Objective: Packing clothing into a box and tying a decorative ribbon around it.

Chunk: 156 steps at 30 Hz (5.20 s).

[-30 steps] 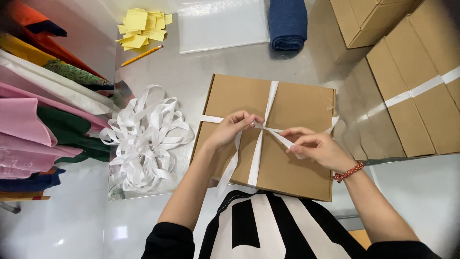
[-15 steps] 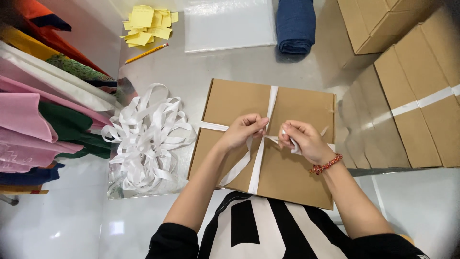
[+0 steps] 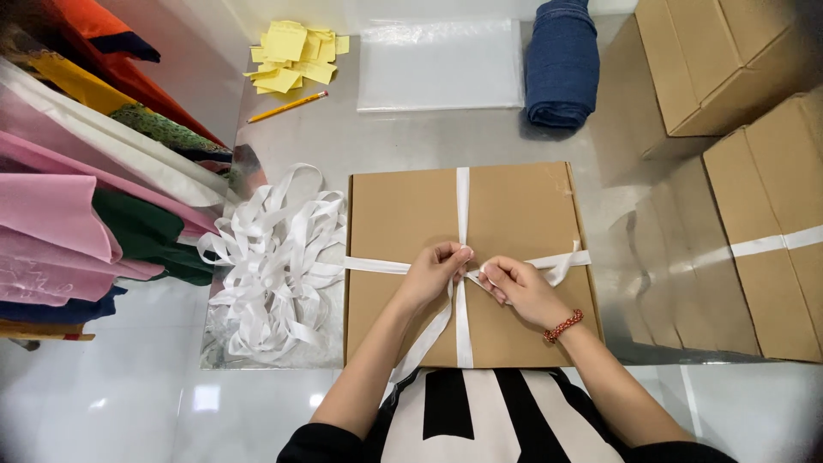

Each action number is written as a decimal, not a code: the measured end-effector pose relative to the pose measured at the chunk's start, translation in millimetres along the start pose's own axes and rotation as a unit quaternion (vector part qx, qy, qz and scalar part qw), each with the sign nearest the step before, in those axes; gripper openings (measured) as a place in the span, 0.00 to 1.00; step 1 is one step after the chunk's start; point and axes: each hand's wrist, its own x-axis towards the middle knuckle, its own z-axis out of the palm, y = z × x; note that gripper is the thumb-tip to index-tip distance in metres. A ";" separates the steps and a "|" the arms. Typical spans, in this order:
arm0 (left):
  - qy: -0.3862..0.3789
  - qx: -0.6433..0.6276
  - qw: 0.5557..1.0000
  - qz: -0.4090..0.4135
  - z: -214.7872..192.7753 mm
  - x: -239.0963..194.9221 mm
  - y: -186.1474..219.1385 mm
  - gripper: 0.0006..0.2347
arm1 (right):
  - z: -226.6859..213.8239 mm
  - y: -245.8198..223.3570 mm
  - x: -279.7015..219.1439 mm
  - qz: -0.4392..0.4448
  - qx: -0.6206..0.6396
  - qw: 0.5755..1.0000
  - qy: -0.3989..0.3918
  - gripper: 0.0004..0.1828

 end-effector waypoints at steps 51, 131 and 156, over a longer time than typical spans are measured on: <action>-0.113 0.052 0.992 0.003 37.4 7.4 52.6 0.10 | -24.0 -32.9 21.4 0.017 -0.195 0.980 -0.032 0.22; 0.265 0.409 0.862 0.142 -93.8 -64.5 62.9 0.06 | -81.0 -30.6 -30.7 0.071 -0.032 0.961 0.266 0.15; 0.112 0.454 0.882 0.054 9.7 -46.0 32.9 0.15 | 57.4 -60.1 -24.6 0.130 -0.351 0.914 0.155 0.20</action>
